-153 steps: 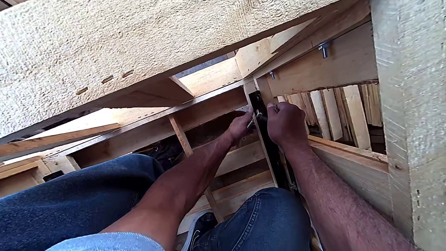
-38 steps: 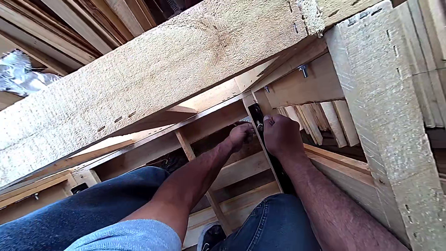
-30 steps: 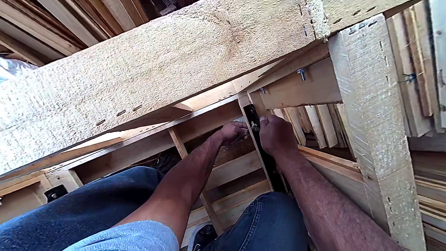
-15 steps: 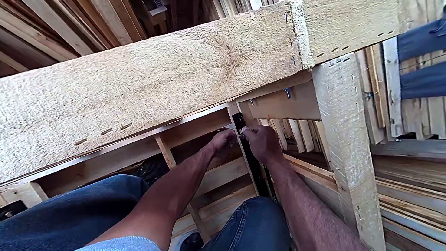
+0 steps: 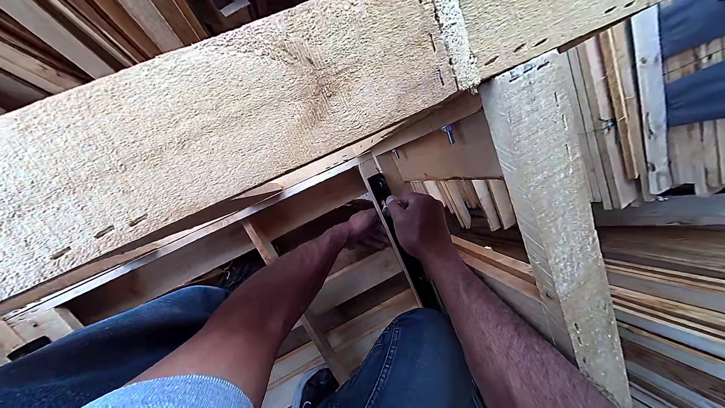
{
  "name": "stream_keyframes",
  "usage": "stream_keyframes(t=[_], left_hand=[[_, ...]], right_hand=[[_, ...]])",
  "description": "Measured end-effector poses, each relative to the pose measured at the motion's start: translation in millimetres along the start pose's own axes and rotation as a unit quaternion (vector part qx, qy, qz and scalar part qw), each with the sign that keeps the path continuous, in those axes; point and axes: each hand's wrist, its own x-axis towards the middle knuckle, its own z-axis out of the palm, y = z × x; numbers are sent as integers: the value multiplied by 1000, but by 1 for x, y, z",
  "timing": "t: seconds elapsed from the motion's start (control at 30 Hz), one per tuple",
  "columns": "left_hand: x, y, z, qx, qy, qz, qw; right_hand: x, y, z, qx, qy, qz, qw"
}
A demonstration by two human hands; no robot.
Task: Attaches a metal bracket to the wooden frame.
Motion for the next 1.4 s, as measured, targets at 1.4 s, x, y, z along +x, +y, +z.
stream_keyframes(t=[1.4], left_hand=[[-22, 18, 58, 23, 90, 37, 995]], right_hand=[[-2, -2, 0, -43, 11, -27, 999]])
